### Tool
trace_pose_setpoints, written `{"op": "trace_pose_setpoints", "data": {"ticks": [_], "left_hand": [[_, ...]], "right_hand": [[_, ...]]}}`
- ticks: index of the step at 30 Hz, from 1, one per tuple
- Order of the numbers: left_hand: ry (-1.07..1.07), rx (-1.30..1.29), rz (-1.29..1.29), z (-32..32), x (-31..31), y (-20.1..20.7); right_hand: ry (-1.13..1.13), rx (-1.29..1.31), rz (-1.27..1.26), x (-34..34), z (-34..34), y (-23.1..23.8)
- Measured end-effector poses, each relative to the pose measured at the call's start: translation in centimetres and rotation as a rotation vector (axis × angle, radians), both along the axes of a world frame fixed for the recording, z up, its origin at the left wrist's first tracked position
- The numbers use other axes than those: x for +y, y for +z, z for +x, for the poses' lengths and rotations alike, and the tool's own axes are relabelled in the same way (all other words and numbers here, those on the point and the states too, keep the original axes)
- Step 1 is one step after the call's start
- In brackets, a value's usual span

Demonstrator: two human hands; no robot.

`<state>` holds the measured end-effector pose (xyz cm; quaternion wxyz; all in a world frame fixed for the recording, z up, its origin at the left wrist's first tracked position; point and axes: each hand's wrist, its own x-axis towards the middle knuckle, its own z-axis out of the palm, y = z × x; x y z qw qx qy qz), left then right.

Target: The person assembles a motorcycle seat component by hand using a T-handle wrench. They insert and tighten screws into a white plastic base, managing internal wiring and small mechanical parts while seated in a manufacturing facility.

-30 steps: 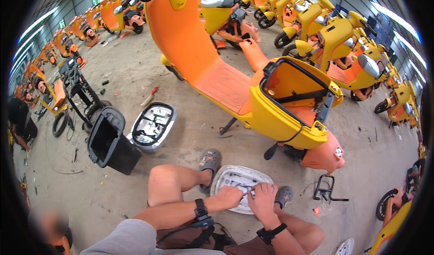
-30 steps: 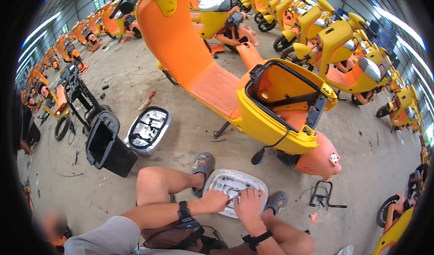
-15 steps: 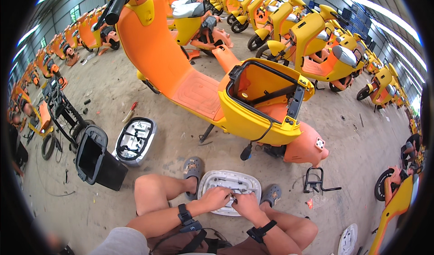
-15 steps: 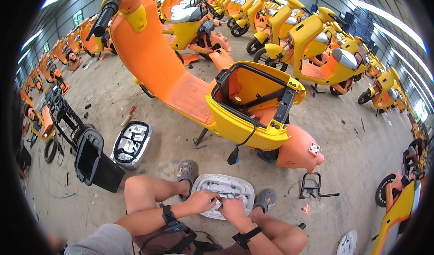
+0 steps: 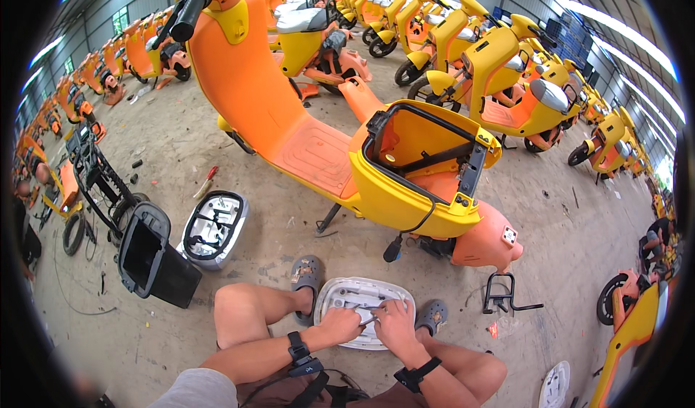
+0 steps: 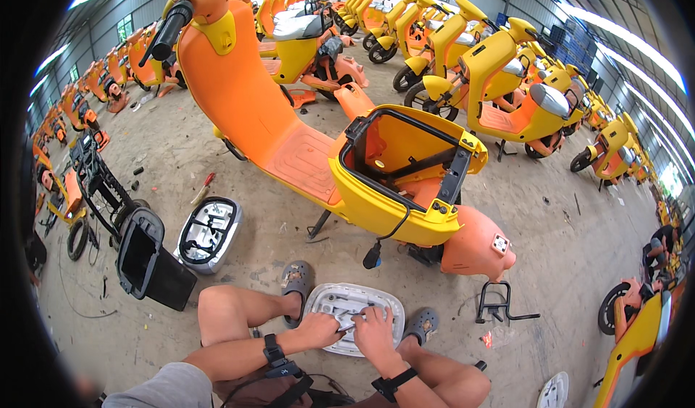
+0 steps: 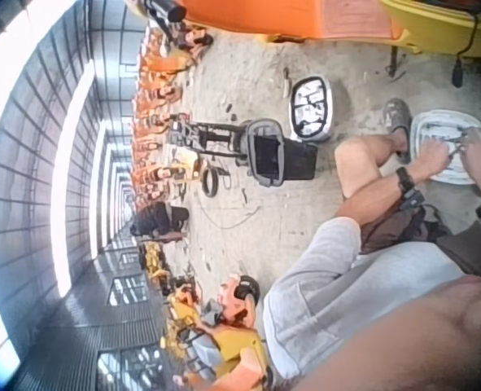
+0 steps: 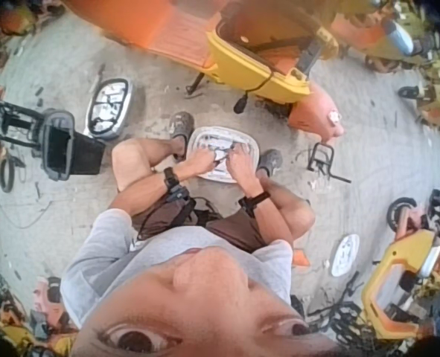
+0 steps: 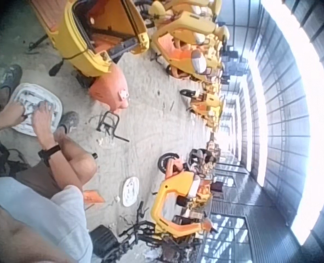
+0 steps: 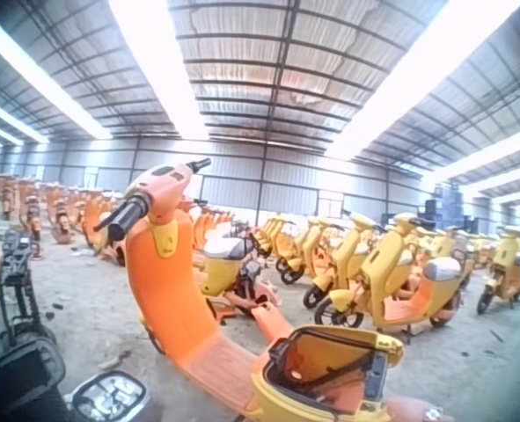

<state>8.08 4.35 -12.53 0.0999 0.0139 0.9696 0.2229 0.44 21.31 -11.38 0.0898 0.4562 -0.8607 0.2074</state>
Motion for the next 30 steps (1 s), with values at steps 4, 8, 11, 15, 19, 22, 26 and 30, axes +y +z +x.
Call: {"op": "trace_pose_setpoints", "data": {"ticks": [4, 8, 11, 15, 19, 22, 26, 30], "left_hand": [[0.001, -0.051, 0.027, -0.1, 0.1, 0.0], [-0.053, -0.089, 0.16, 0.0, 0.4, -0.3], [-0.116, -0.086, 0.241, 0.2, 0.3, -0.5], [-0.12, -0.002, 0.267, -0.1, 0.0, 0.3], [0.0, 0.455, 0.313, -0.5, 0.2, -0.1], [-0.012, 0.492, 0.168, -0.5, 0.1, 0.1], [-0.073, -0.062, 0.076, -0.1, 0.4, 0.9], [-0.072, -0.118, 0.042, 0.0, 0.5, 0.8]], "right_hand": [[-0.183, -0.4, 0.117, -1.1, 0.6, 2.2], [-0.223, -0.386, 0.29, -0.9, 0.9, 0.4], [-0.192, -0.422, 0.329, -0.4, 0.3, -1.0], [-0.155, -0.463, 0.34, -0.2, -0.1, -1.1], [-0.013, -0.304, 0.274, 0.1, -0.3, -1.6], [0.048, -0.128, 0.29, 0.4, -0.1, -0.8], [0.022, -0.025, 0.132, 0.3, 0.1, -1.0], [-0.153, -0.17, 0.069, -0.5, 0.2, -0.1]]}}
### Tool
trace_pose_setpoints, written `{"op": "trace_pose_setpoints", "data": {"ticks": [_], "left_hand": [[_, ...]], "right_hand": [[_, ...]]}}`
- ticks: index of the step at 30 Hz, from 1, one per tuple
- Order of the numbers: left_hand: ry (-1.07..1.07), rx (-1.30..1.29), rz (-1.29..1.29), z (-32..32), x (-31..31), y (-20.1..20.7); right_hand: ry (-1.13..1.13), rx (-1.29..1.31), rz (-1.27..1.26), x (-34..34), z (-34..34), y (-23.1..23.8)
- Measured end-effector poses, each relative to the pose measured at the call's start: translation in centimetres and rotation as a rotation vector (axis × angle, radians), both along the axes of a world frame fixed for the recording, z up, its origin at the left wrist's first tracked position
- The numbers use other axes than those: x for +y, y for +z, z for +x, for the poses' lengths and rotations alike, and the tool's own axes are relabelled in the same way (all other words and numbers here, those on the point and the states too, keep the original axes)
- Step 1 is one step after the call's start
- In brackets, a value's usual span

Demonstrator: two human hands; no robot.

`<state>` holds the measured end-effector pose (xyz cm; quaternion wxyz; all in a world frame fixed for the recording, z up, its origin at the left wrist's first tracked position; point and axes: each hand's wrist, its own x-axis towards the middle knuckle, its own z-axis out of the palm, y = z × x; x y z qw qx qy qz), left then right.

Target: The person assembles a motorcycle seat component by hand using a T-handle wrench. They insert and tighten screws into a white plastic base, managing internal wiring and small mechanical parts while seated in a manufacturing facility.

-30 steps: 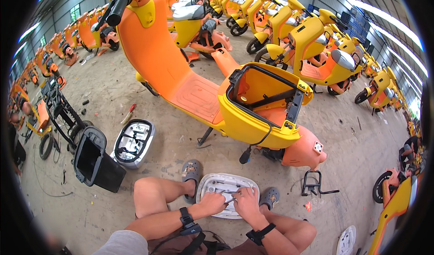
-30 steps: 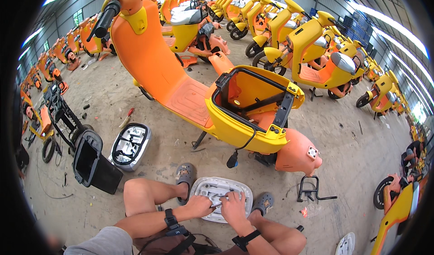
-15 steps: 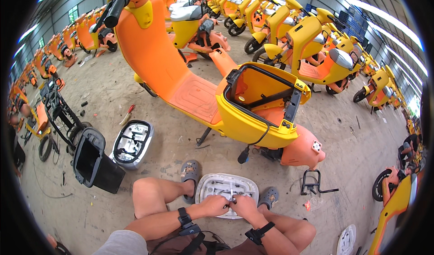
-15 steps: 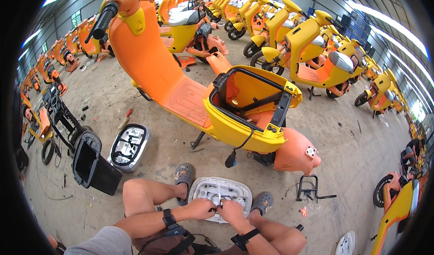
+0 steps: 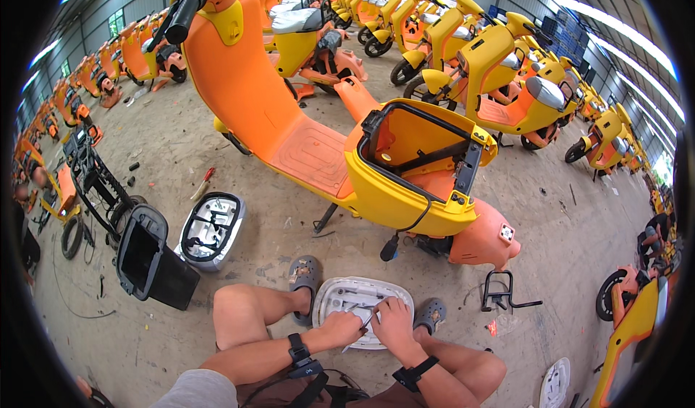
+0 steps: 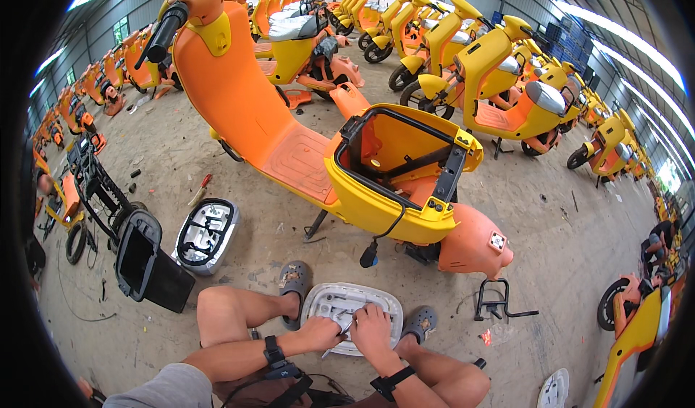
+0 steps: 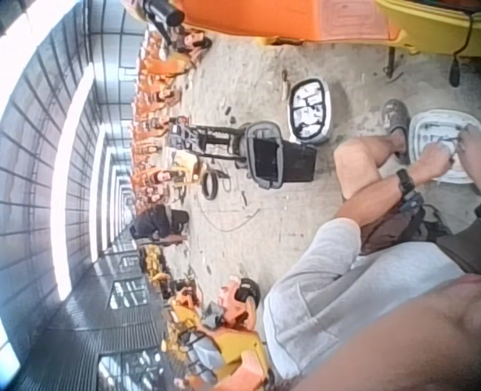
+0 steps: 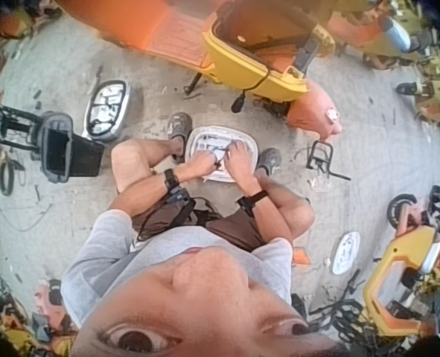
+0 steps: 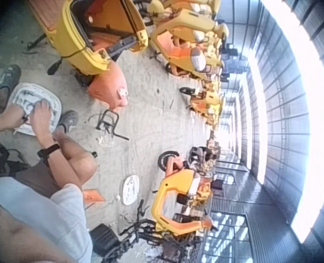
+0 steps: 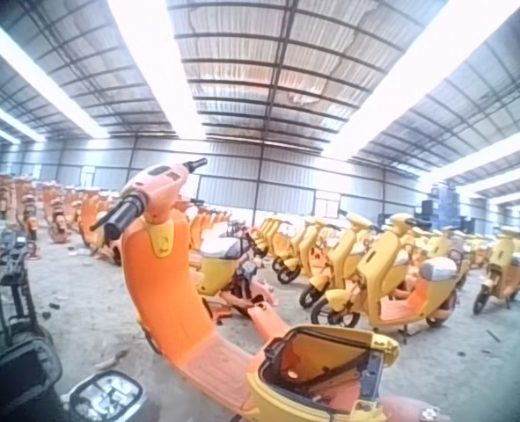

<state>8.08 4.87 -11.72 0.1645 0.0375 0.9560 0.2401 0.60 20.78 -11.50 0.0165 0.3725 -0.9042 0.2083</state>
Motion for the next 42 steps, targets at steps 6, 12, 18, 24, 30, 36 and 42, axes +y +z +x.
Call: {"op": "trace_pose_setpoints", "data": {"ticks": [6, 12, 18, 24, 30, 36, 42], "left_hand": [[0.071, -0.044, 0.129, -0.1, 0.5, -0.2], [0.041, 0.038, 0.351, 0.0, 0.1, -1.9], [0.135, 0.458, 0.296, -0.9, 0.5, -1.1], [0.077, 0.55, -0.009, -0.4, 0.7, -1.0], [0.055, 0.245, -0.058, -0.6, 0.4, -0.4], [0.046, 0.1, -0.074, -0.7, -0.1, -0.4], [0.075, -0.012, 0.162, -0.3, 0.1, -0.4]], "right_hand": [[-0.039, -0.375, 0.311, 0.4, 0.2, 0.2], [-0.036, -0.304, 0.249, 0.7, 0.0, -0.6], [0.11, -0.061, 0.143, 1.4, -0.7, -1.7], [0.236, -0.065, 0.268, 1.1, -0.9, 0.3], [0.301, 0.143, 0.159, 1.5, -0.3, -0.4], [0.14, 0.002, -0.114, 0.3, 0.5, 0.1], [0.033, -0.275, 0.167, 0.1, 1.2, 0.7]]}}
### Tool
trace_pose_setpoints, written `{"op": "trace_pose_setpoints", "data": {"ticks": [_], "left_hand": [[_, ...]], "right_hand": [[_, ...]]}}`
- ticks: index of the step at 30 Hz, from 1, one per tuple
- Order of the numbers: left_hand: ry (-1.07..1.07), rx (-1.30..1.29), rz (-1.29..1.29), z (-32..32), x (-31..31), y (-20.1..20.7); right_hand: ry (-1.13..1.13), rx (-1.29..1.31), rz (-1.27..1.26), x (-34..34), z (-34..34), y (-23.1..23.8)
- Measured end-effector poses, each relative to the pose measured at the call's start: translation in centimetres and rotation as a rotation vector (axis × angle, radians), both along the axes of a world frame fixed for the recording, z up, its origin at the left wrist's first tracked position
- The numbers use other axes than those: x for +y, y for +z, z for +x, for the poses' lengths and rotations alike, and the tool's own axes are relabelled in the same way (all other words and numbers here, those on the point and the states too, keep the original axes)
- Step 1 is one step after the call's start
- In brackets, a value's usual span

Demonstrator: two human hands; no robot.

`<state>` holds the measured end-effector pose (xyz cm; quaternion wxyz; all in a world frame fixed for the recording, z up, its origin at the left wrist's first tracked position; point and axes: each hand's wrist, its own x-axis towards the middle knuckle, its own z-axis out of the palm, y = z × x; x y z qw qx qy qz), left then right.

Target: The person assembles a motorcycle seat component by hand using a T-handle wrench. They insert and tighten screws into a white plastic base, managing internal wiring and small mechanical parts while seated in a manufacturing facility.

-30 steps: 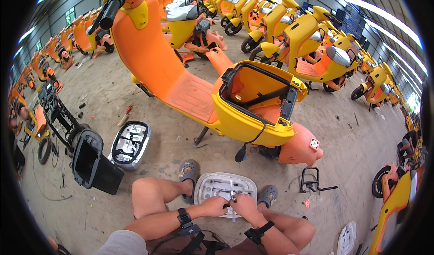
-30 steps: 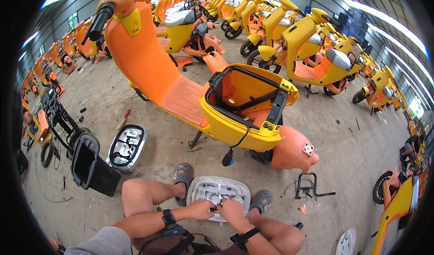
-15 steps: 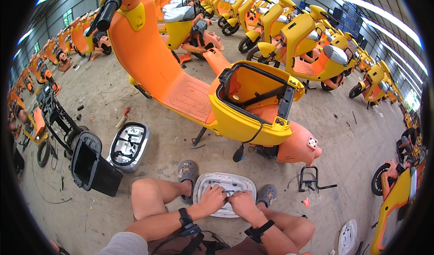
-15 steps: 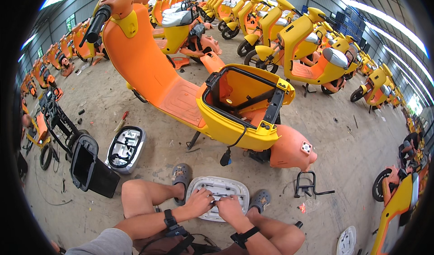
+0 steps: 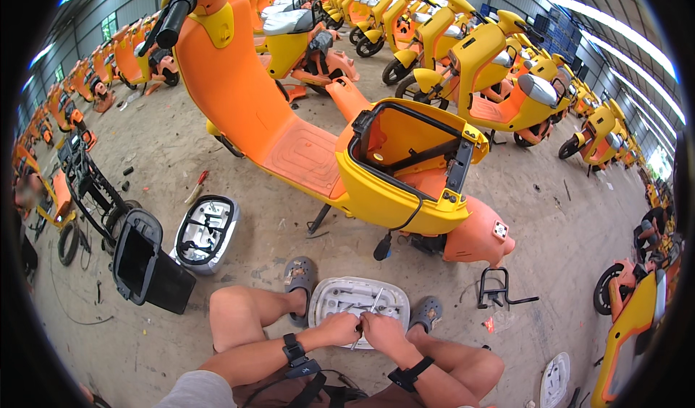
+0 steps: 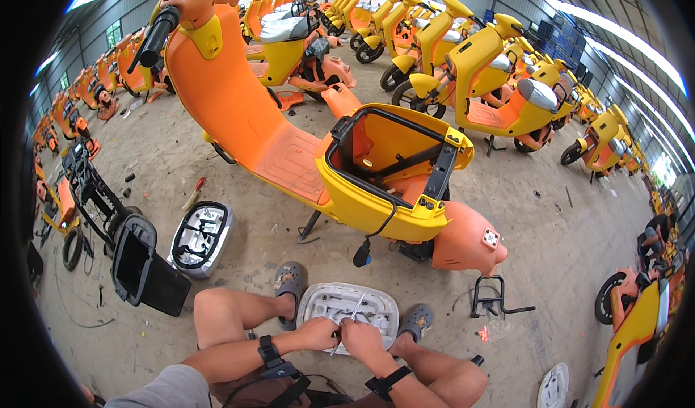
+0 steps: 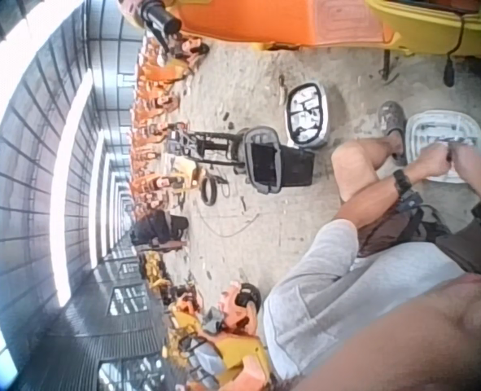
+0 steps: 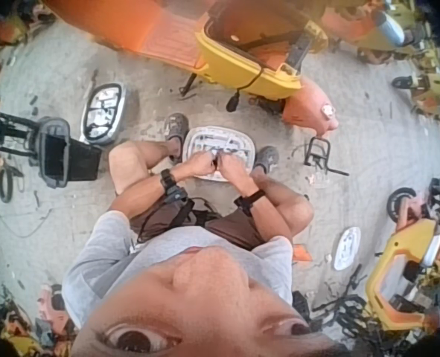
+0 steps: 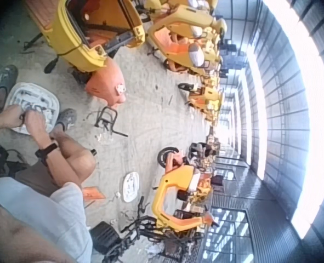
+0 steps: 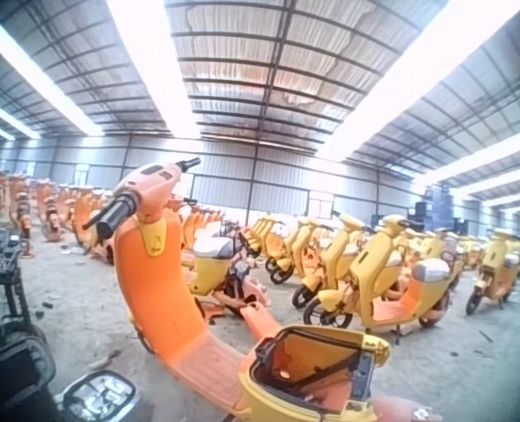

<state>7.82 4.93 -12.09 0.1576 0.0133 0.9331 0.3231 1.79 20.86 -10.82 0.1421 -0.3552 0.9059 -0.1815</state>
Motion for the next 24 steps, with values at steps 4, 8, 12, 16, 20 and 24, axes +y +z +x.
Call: {"op": "trace_pose_setpoints", "data": {"ticks": [4, 8, 12, 16, 20, 24], "left_hand": [[-0.024, -0.02, 0.102, -0.3, -0.6, -0.5], [0.098, 0.087, 0.056, -0.5, -0.5, 0.5], [0.186, 0.464, 0.096, -0.6, 0.0, 0.7], [0.128, 0.307, 0.077, -0.7, 0.2, 0.5], [0.172, 0.22, 0.182, -0.8, 0.1, -0.7], [0.205, 0.209, 0.279, -0.8, 0.1, -1.1]], "right_hand": [[0.044, 0.041, -0.139, 0.6, -0.5, -1.7], [0.074, 0.028, -0.097, 0.5, -0.7, -0.6], [-0.008, 0.069, -0.012, 0.0, -0.6, 0.0], [0.016, 0.083, -0.051, 0.5, -0.5, -1.5], [0.014, 0.025, -0.061, 0.1, 0.4, -1.4], [-0.003, -0.071, -0.017, 0.1, 0.3, -0.2]]}}
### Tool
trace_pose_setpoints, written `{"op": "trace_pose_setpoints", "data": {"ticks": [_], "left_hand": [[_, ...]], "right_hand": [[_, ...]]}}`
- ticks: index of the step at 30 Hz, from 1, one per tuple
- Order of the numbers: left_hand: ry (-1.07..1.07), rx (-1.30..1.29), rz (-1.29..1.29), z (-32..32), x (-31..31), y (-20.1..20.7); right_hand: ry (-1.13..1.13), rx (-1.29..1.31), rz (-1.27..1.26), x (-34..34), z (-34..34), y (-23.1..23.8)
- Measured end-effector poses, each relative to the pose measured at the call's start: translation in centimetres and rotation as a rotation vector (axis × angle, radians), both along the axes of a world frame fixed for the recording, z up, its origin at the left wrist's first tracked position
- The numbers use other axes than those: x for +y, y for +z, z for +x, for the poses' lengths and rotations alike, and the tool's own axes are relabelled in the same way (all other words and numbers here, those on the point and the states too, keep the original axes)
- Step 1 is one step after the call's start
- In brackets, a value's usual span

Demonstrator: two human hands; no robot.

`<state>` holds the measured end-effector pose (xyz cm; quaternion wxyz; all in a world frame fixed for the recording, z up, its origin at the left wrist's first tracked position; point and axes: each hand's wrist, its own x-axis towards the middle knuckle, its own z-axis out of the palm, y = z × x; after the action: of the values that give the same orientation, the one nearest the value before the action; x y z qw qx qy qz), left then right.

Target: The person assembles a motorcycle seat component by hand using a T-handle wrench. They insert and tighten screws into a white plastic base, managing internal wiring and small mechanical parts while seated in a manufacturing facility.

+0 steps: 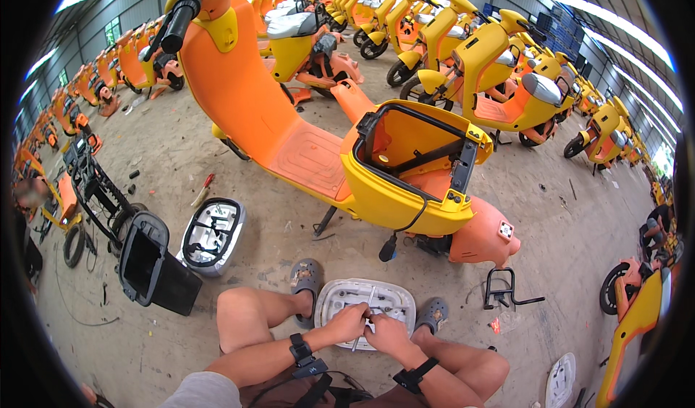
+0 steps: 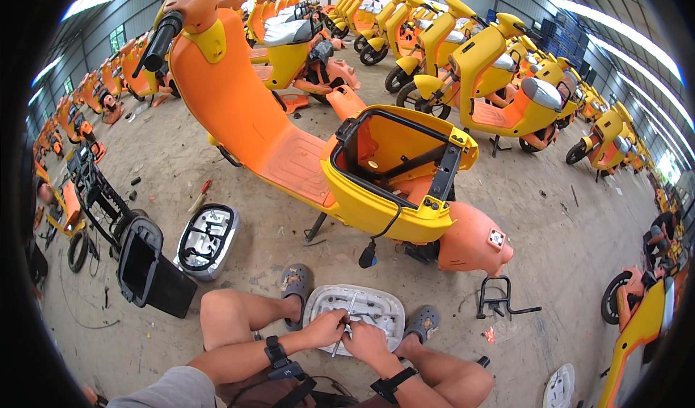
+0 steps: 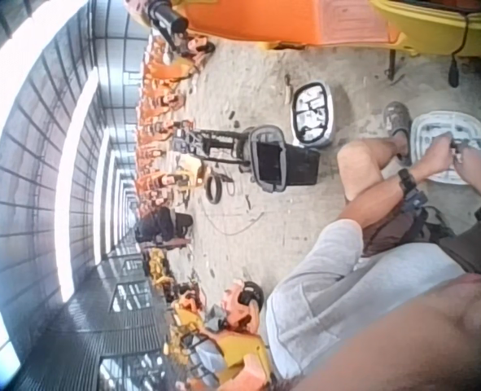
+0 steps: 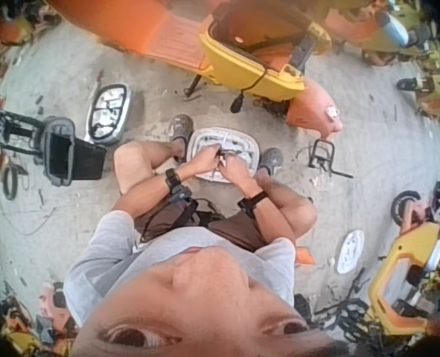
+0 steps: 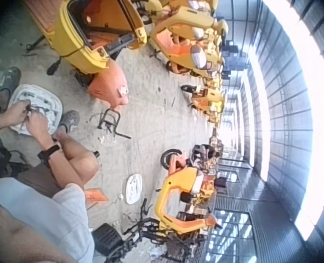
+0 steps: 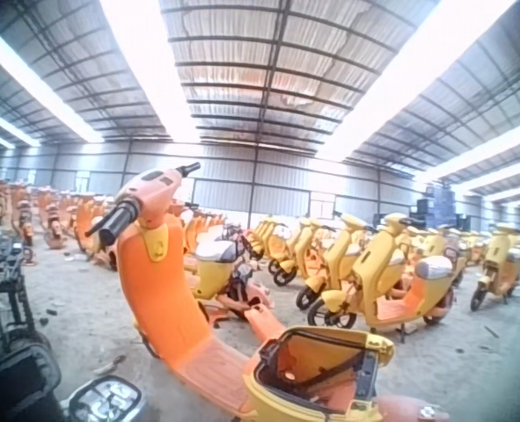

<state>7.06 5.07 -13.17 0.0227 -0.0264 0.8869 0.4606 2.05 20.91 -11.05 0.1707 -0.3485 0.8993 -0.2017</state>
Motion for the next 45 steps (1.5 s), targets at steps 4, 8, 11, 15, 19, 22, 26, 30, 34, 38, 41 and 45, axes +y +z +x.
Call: {"op": "trace_pose_setpoints", "data": {"ticks": [4, 8, 11, 15, 19, 22, 26, 30, 34, 38, 41, 45], "left_hand": [[-0.017, -0.197, 0.238, -0.3, -0.9, 0.2], [0.014, -0.156, 0.33, -0.2, -0.6, -0.5], [-0.007, -0.165, 0.176, -0.5, -0.3, 1.5], [-0.026, 0.417, -0.338, -0.5, -0.5, 0.8], [-0.106, 0.138, -0.381, 0.2, -0.4, 0.6], [-0.173, -0.11, -0.407, 0.4, -0.3, 0.9], [-0.157, -0.139, -0.449, 0.2, -0.2, 0.7], [-0.128, -0.197, -0.415, 0.1, 0.1, 1.5], [-0.18, -0.17, -0.234, 0.5, -0.2, 1.0], [-0.24, -0.173, -0.128, 0.2, -0.2, 1.2], [-0.2, -0.147, -0.147, -0.1, -1.0, -0.4], [-0.012, 0.092, -0.239, -0.5, -0.9, 0.7]], "right_hand": [[-0.009, -0.035, 0.023, -0.3, 0.3, 1.1], [0.018, -0.004, -0.003, 0.0, 0.2, 0.0], [0.034, -0.006, 0.005, 0.4, -0.1, -0.7], [0.118, 0.192, -0.002, 0.8, -0.7, -1.6], [0.108, 0.422, -0.056, 1.2, -1.1, -2.0], [0.044, 0.558, -0.14, 0.6, -1.2, -1.1], [-0.079, 0.571, -0.217, 0.2, -1.4, -0.3], [-0.137, 0.146, -0.033, 0.3, -1.1, 0.2], [-0.154, -0.04, 0.09, 0.0, -0.7, 0.9], [-0.123, 0.002, 0.025, 0.9, -0.8, -1.2], [-0.078, -0.05, 0.055, 0.6, -1.5, -0.8], [-0.043, -0.03, 0.055, 0.4, -1.3, -0.4]]}}
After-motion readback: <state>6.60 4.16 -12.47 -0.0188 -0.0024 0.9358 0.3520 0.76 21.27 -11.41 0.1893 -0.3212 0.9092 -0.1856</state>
